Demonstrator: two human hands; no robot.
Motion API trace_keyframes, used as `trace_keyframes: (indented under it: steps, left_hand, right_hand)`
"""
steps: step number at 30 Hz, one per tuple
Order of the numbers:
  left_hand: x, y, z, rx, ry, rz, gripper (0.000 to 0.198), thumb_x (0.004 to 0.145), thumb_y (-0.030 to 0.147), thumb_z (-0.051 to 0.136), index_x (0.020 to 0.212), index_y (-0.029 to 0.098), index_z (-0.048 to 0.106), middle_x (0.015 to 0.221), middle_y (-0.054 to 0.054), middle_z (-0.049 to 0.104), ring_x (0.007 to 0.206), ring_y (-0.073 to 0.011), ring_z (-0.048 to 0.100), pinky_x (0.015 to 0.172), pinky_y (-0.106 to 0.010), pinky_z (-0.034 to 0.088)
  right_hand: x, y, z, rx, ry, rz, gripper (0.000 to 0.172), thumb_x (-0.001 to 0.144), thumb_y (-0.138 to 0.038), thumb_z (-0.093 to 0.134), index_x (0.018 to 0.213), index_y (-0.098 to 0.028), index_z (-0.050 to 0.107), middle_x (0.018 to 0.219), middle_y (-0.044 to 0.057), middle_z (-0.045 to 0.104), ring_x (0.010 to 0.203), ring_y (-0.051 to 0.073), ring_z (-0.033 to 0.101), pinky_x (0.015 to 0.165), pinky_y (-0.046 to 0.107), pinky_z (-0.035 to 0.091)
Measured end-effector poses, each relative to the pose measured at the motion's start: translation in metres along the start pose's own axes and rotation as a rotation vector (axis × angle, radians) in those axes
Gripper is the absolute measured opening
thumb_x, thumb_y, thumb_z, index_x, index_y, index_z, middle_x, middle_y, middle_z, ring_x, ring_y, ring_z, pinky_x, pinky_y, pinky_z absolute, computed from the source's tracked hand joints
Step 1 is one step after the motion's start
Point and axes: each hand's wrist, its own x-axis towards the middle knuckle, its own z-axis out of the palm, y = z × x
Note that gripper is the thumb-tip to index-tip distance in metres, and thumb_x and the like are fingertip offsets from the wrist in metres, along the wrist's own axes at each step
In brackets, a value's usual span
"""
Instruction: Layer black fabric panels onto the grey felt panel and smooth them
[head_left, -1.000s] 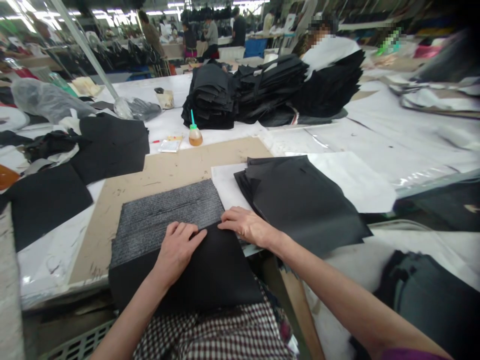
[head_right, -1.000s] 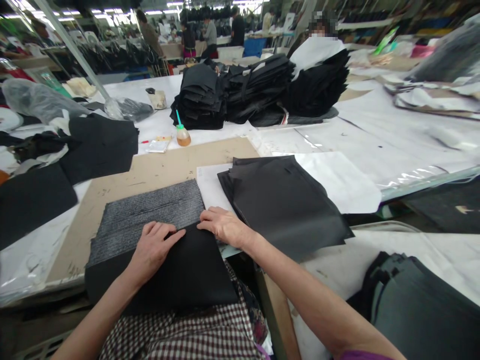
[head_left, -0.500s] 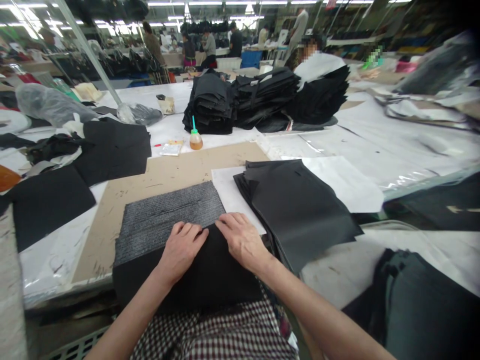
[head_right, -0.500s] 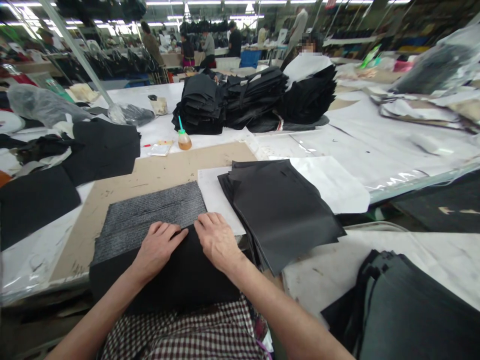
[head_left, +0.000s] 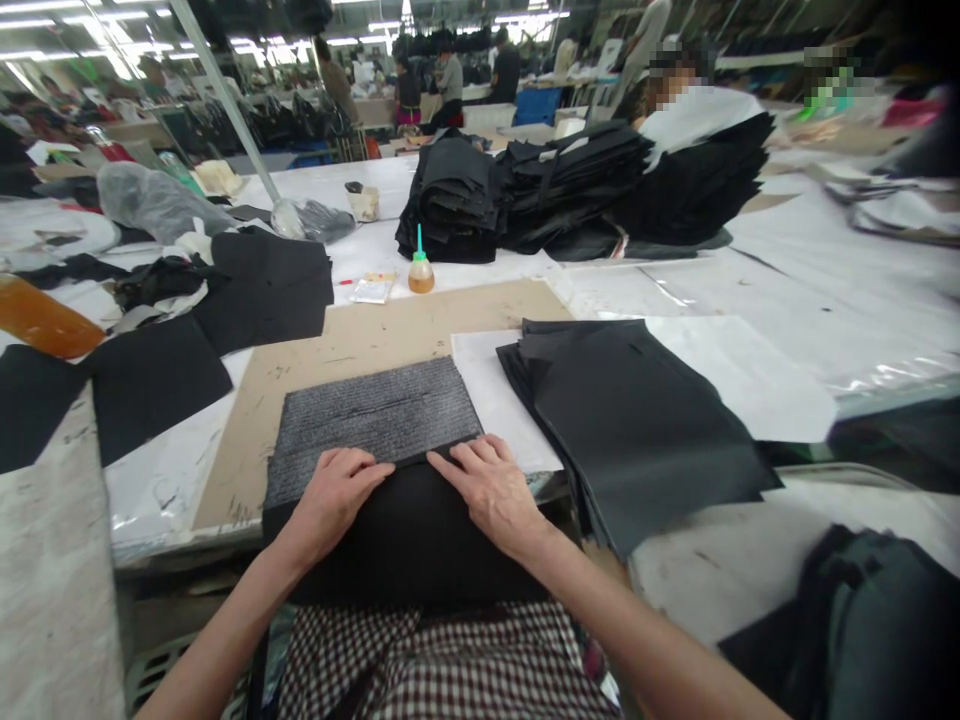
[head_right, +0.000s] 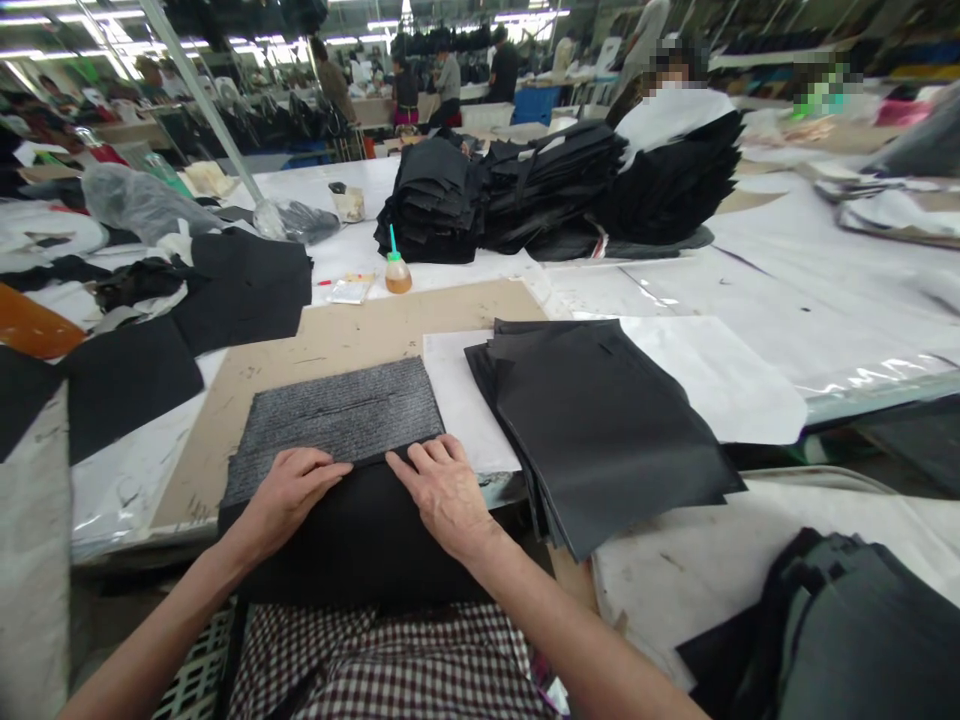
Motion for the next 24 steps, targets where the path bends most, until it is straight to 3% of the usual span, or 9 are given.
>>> trace_keyframes:
  steps: [6, 10, 12, 16, 21, 24]
  left_hand:
    - [-0.001, 0.010, -0.008, 0.190, -0.074, 0.082, 0.031, 0.099, 0.016, 0.046, 0.124, 0.026, 0.061, 0.105, -0.006, 0.061, 0.094, -0.0201, 0.055, 0.093, -0.040, 0.038]
    - [0.000, 0.019, -0.013, 0.301, -0.100, 0.117, 0.031, 0.098, 0.014, 0.045, 0.126, 0.022, 0.058, 0.105, -0.006, 0.061, 0.095, -0.0217, 0.054, 0.097, -0.043, 0.037]
    - [-0.001, 0.019, -0.013, 0.301, -0.110, 0.119, 0.030, 0.099, 0.015, 0.045, 0.126, 0.020, 0.058, 0.108, -0.007, 0.061, 0.099, -0.0223, 0.054, 0.098, -0.044, 0.037]
    - [-0.013, 0.003, -0.011, 0.165, -0.064, 0.059, 0.026, 0.100, 0.021, 0.047, 0.124, 0.019, 0.059, 0.110, -0.008, 0.061, 0.100, -0.0214, 0.054, 0.091, -0.039, 0.040]
    - [-0.046, -0.030, -0.017, -0.045, 0.018, -0.018, 0.024, 0.102, 0.024, 0.046, 0.119, 0.022, 0.062, 0.105, -0.005, 0.062, 0.097, -0.0181, 0.054, 0.087, -0.034, 0.042]
    - [-0.061, -0.040, -0.021, -0.083, 0.025, -0.053, 0.025, 0.102, 0.023, 0.046, 0.121, 0.024, 0.063, 0.106, -0.006, 0.061, 0.099, -0.0181, 0.054, 0.087, -0.034, 0.042]
  right_hand:
    - [0.004, -0.003, -0.003, -0.044, -0.022, -0.003, 0.048, 0.089, -0.005, 0.051, 0.133, -0.023, 0.056, 0.105, 0.009, 0.059, 0.101, 0.027, 0.049, 0.105, 0.050, 0.032]
    - [0.016, -0.026, 0.000, -0.061, 0.025, -0.021, 0.035, 0.092, -0.007, 0.049, 0.124, -0.015, 0.061, 0.125, 0.014, 0.055, 0.118, 0.030, 0.043, 0.106, 0.047, 0.035]
    - [0.022, -0.041, 0.005, -0.033, 0.018, -0.066, 0.035, 0.093, -0.007, 0.047, 0.126, -0.012, 0.059, 0.124, 0.014, 0.055, 0.116, 0.028, 0.045, 0.101, 0.042, 0.041]
    - [0.028, -0.059, 0.019, -0.010, -0.029, -0.060, 0.037, 0.095, -0.008, 0.047, 0.130, -0.011, 0.056, 0.105, 0.009, 0.059, 0.099, 0.024, 0.050, 0.088, 0.038, 0.047]
    - [0.029, -0.057, 0.019, -0.002, -0.060, -0.084, 0.045, 0.094, -0.009, 0.050, 0.139, -0.018, 0.050, 0.107, 0.008, 0.058, 0.100, 0.023, 0.049, 0.088, 0.037, 0.045]
    - [0.031, -0.056, 0.014, -0.018, -0.076, -0.097, 0.049, 0.095, -0.010, 0.051, 0.141, -0.024, 0.049, 0.108, 0.007, 0.058, 0.099, 0.023, 0.049, 0.085, 0.037, 0.045]
